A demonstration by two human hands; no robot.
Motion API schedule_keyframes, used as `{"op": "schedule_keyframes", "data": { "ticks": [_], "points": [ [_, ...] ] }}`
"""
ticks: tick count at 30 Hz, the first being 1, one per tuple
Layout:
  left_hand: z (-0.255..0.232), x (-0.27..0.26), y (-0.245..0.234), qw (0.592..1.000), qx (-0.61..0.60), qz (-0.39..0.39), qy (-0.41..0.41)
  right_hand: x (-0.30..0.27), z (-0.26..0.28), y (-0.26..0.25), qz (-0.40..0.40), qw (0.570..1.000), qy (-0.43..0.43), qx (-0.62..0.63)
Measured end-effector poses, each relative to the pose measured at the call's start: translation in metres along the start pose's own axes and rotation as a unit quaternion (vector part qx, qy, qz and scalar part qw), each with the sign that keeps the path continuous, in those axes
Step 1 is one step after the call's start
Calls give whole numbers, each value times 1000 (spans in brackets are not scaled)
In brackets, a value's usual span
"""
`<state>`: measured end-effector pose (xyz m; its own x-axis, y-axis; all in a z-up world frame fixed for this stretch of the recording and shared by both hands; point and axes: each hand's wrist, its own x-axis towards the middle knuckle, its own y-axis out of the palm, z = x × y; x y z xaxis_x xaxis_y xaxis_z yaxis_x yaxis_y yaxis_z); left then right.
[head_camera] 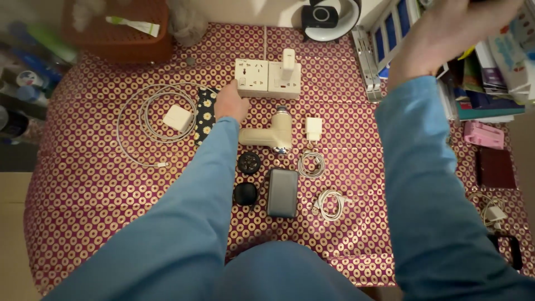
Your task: The person wipes several small electronics and accessories on a table using a patterned cloth. They handle a power strip, a hairdryer, a phone, a power bank, and multiple chargers, wiping each item and placing it back on the table. The person also plugs a charger into a wall socket and then unplugs it.
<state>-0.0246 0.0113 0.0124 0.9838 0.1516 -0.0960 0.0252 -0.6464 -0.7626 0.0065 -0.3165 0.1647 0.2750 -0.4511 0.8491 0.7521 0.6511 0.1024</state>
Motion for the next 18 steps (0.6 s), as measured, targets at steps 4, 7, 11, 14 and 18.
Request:
{"op": "schedule_keyframes", "data": {
  "ticks": [4,7,11,14,18],
  "points": [
    [-5,-2,6,1000,-19,13,5,-75,37,23,641,749,154,-69],
    [11,-5,9,999,17,25,37,-123,55,2,714,640,281,-30],
    [19,-12,19,992,-19,-35,116,-108,32,-73,537,736,412,21],
    [15,-33,22,991,-21,-52,124,-77,15,-140,519,758,388,-77],
    [-9,-70,19,985,20,-45,165,-77,13,-190,652,609,284,-351]
  ]
}}
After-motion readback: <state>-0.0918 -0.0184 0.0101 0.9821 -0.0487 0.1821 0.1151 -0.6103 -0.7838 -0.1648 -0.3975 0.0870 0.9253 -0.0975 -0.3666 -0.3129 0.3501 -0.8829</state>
